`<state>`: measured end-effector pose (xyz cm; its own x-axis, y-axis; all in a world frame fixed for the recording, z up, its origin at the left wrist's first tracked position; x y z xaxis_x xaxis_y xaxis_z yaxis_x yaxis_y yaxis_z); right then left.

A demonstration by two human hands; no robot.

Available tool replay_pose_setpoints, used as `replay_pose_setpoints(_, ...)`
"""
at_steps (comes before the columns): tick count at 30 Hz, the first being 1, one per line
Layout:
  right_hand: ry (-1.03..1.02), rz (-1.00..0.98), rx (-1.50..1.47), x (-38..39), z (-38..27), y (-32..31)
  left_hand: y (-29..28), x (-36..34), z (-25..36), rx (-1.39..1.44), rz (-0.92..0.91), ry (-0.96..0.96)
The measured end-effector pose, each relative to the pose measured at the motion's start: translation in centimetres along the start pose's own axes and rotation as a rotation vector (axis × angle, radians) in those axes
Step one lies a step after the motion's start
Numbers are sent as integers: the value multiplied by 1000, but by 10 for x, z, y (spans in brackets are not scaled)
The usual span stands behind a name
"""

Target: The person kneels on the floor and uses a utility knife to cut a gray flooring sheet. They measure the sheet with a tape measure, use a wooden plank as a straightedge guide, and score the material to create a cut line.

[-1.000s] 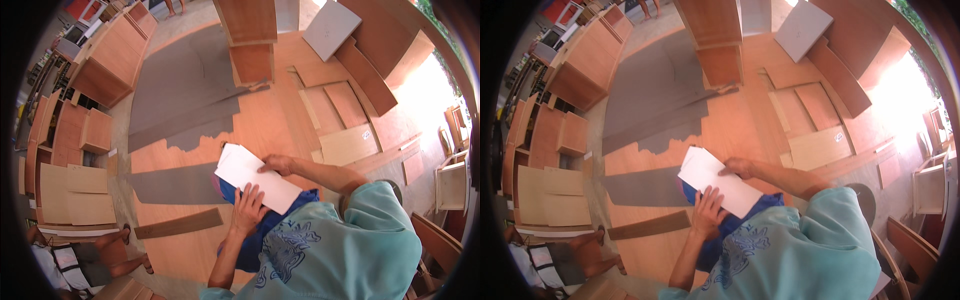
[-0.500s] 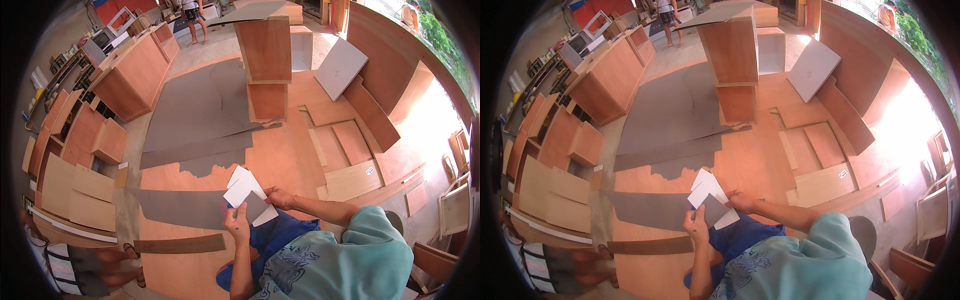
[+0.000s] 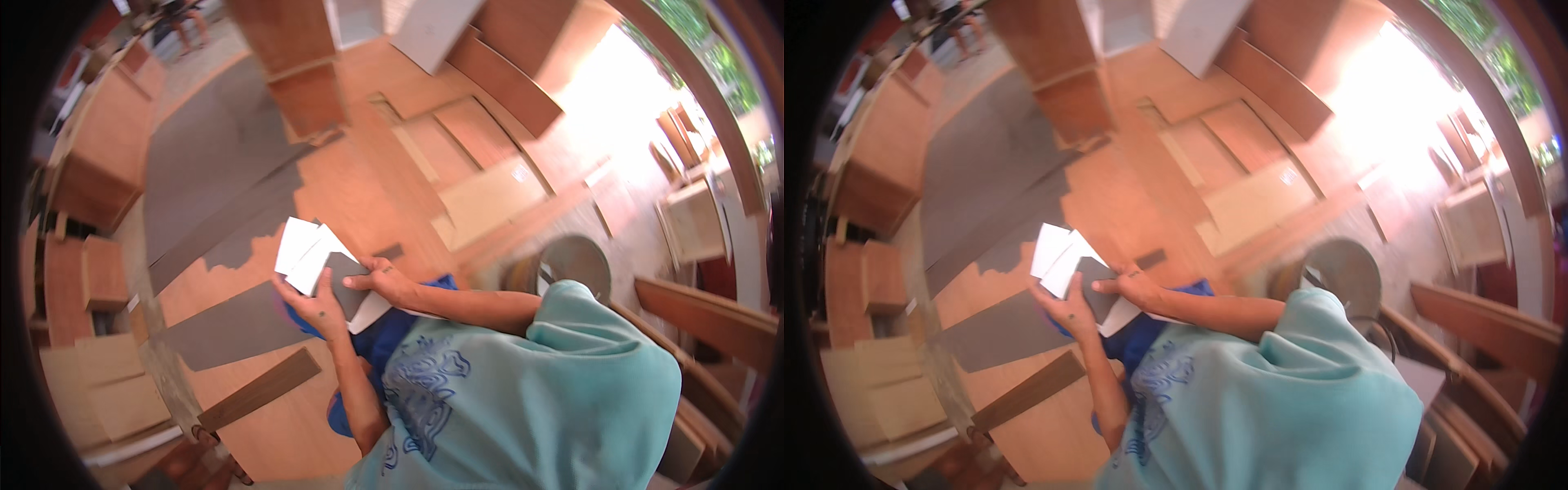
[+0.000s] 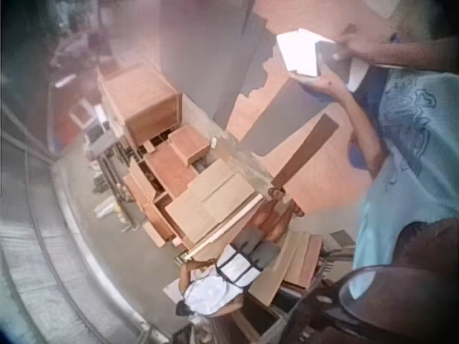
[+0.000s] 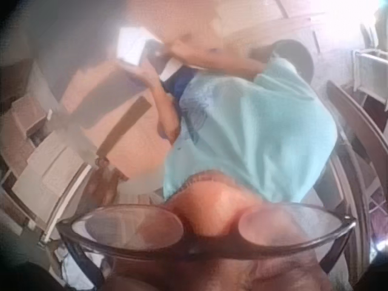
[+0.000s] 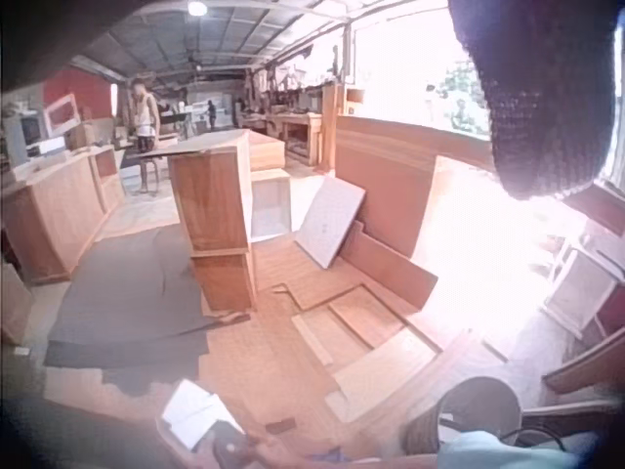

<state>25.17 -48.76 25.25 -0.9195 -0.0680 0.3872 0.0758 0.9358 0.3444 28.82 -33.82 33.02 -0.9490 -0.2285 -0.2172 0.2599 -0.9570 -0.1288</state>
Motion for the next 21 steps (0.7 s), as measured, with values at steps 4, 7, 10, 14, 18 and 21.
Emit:
replay_pose_setpoints(4,83,-110,8,36,-9,-22,11,39,8,12,-88,21)
replay_pose_setpoints(7,72,-44,98,53,6,-49,25,68,11,276,-217,-6)
replay_pose_setpoints(10,109,97,-198,78,27,-83,42,105,7,424,-411,-97)
replay_pose_setpoints(14,157,160,-379,79,33,-87,29,134,44,48,-595,336)
replay_pose_setpoints(18,173,135,-389,63,52,-81,34,150,54,-395,-821,618)
replay_pose_setpoints(21,137,57,-418,61,43,-73,60,148,58,-454,-861,680)
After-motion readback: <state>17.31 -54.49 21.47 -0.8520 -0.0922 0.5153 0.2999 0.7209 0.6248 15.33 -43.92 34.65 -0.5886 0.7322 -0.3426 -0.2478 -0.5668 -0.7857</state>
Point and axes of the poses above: each hand's wrist, its own x-axis away from the middle knuckle, its own y-axis out of the palm, z = x × y, the point moved 10 cm from there along -x, towards the middle knuckle, and after that the axes turned 1 degree about z, right-handed, at the moved point
